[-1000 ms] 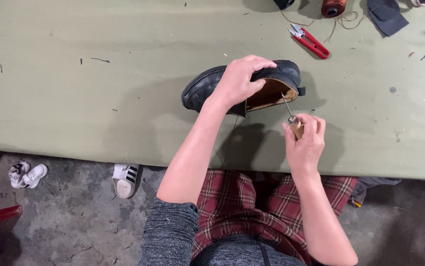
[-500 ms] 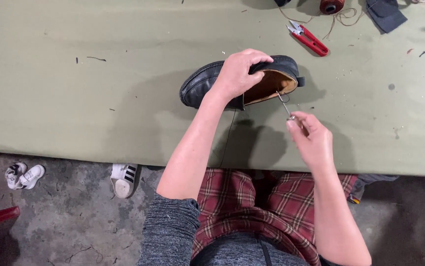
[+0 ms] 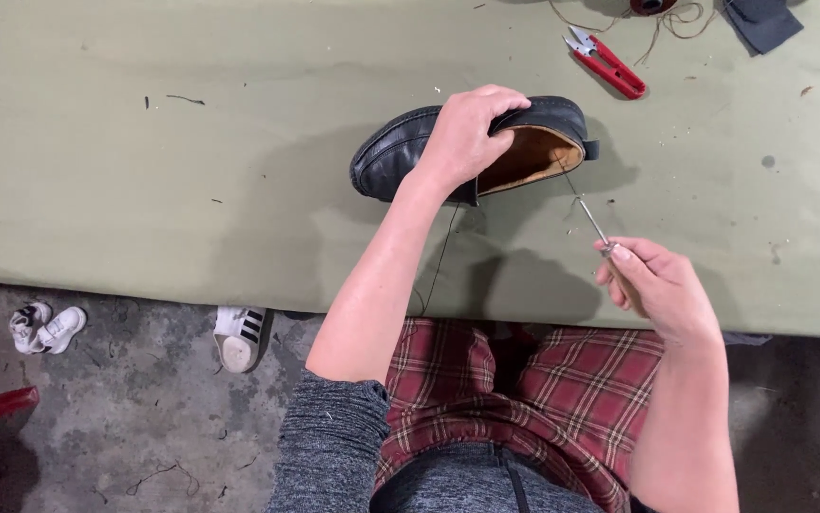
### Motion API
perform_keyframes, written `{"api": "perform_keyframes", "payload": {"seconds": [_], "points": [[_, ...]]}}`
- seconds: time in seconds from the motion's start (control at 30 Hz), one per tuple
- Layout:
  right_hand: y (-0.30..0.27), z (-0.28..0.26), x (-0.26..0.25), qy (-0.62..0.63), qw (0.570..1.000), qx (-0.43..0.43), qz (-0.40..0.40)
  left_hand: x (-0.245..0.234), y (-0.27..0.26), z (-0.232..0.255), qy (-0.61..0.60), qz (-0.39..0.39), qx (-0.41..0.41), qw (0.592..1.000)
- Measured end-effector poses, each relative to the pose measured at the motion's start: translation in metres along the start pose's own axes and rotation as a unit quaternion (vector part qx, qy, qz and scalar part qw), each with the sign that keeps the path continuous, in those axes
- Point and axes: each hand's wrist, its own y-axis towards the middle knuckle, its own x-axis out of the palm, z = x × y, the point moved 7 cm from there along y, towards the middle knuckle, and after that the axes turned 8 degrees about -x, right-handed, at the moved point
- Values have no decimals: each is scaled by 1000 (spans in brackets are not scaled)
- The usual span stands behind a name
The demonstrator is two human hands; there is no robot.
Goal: Hand-sewing a leather shoe using a stitching awl and thread at a workbench
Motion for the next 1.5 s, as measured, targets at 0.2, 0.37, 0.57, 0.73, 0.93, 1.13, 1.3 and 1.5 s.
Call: {"api": "perform_keyframes", "payload": {"seconds": [0.2,0.37,0.57,0.73,0.93,1.13,1.3,1.5], "points": [[5,3,-33,-288,914,-210,196,12,5,-15,45,9,-6,999],[10,24,-7,98,989,-115,1,10,10,-28,26,27,-71,997],[23,32,15,236,967,-85,-47,8,6,-32,11,35,-108,994],[16,-8,17,22,991,-82,99,9,10,-33,9,28,-105,994],[24,-22,9,-164,947,-192,198,9,11,-34,13,21,-102,994],[34,-28,12,27,983,-132,124,1,13,-33,-43,-9,-141,989],[23,-31,4,-38,992,-59,106,-1,14,-36,-54,-18,-154,986],[17,-12,-21,-92,988,15,122,5,18,-33,11,-43,-135,990]]}}
